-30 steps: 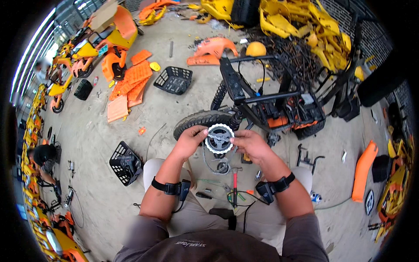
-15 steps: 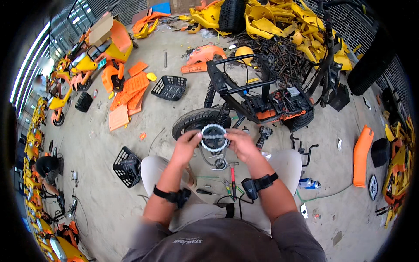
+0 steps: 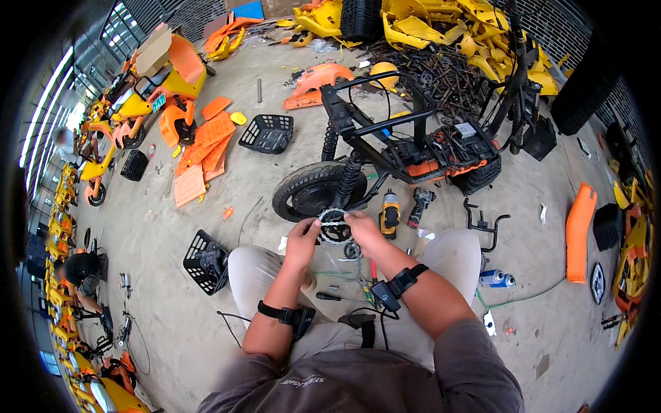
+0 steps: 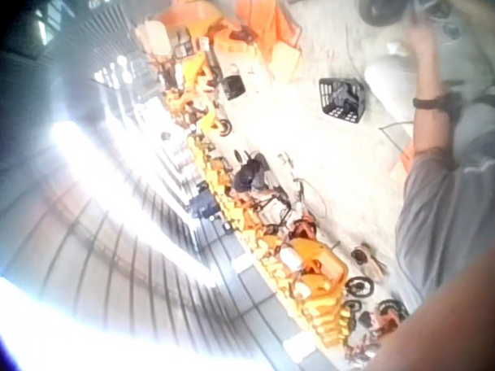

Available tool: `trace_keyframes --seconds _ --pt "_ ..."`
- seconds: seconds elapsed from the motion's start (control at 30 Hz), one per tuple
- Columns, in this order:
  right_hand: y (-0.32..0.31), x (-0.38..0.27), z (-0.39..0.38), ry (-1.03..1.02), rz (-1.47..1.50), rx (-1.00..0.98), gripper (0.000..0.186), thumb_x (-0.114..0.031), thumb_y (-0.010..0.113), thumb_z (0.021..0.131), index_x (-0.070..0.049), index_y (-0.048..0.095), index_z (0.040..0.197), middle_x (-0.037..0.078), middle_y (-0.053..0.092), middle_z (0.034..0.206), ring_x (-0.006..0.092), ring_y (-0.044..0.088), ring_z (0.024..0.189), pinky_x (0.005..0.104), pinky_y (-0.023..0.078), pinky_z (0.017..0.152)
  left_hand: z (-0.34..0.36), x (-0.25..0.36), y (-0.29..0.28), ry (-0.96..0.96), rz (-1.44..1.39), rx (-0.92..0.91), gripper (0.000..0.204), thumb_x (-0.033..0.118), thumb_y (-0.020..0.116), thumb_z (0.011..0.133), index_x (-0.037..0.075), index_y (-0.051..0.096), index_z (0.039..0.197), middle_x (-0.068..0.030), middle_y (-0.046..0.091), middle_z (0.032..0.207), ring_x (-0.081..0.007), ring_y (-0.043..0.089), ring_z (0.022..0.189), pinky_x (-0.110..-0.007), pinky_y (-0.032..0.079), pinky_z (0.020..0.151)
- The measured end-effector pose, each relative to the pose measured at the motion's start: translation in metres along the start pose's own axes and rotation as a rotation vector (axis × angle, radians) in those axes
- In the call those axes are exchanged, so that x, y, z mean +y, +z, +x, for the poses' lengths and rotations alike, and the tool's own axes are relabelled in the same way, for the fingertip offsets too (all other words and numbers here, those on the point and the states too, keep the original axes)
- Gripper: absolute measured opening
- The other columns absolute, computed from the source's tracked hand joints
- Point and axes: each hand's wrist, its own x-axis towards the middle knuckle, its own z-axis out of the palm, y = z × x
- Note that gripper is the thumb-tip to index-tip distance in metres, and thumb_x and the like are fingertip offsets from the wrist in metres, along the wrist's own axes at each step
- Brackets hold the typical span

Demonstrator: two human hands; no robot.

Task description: The person holds a motorcycle wheel hub and fits a drive chain around the sprocket gear.

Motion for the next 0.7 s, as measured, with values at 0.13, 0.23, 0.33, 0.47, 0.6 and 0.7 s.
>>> trace_keyframes --seconds 0.13,0.23,0.33,0.47,0.6,0.7 --pt "-0.002 -0.007 0.0 -0.002 -0.015 0.051 0.025 -0.017 0.055 0.097 0.002 0.063 0.111 0.005 0.064 0.088 0.0145 0.055 0.07 0.0304 0.045 0.068 -0.01 0.039 -0.021 0.203 0.365 0.049 0.047 0.037 0.057 0.097 0.0 0.059 0.126 -0.0133 0.065 0.109 -0.02 0.059 0.095 -0.032 0.047 0.087" --pt "-0.029 0.015 0.023 -0.069 0.163 0.01 0.021 -0.016 0.06 0.096 0.001 0.064 0.108 0.006 0.063 0.089 0.0161 0.055 0.077 0.0323 0.045 0.068 -0.035 0.14 -0.049 0.35 0.386 0.271 0.046 0.028 0.06 0.097 -0.002 0.053 0.131 -0.0172 0.059 0.126 -0.0258 0.056 0.116 -0.037 0.041 0.102" --pt "-0.018 0.007 0.003 -0.092 0.069 0.135 0.019 -0.014 0.057 0.097 0.002 0.064 0.104 0.008 0.063 0.092 0.0171 0.055 0.077 0.0319 0.045 0.066 -0.074 0.227 -0.075 0.925 0.129 0.315 0.041 0.014 0.057 0.095 0.0 0.05 0.133 -0.0148 0.059 0.125 -0.0238 0.054 0.119 -0.037 0.039 0.103" --pt "-0.013 -0.006 -0.016 -0.017 0.048 0.175 0.022 -0.014 0.057 0.096 0.004 0.063 0.108 0.007 0.063 0.089 0.0168 0.055 0.077 0.031 0.044 0.071 -0.121 0.273 -0.068 1.488 0.163 0.041 0.044 0.013 0.057 0.094 0.0 0.047 0.135 -0.0152 0.057 0.127 -0.0245 0.052 0.121 -0.038 0.038 0.104" --pt "-0.031 -0.001 -0.009 -0.047 0.112 0.063 0.025 -0.015 0.057 0.095 0.004 0.061 0.112 0.007 0.062 0.093 0.0164 0.055 0.081 0.0307 0.044 0.073 -0.131 0.282 -0.041 1.645 0.246 -0.173 0.047 0.011 0.057 0.092 0.001 0.044 0.136 -0.0155 0.056 0.129 -0.0253 0.05 0.122 -0.038 0.037 0.105" --pt "-0.035 0.008 -0.014 -0.057 0.091 0.131 0.025 -0.016 0.058 0.095 0.004 0.061 0.112 0.007 0.062 0.094 0.0164 0.054 0.083 0.0306 0.043 0.073 -0.131 0.287 -0.036 1.667 0.274 -0.23 0.049 0.01 0.057 0.092 0.002 0.042 0.137 -0.0158 0.054 0.13 -0.0258 0.049 0.124 -0.039 0.036 0.105"
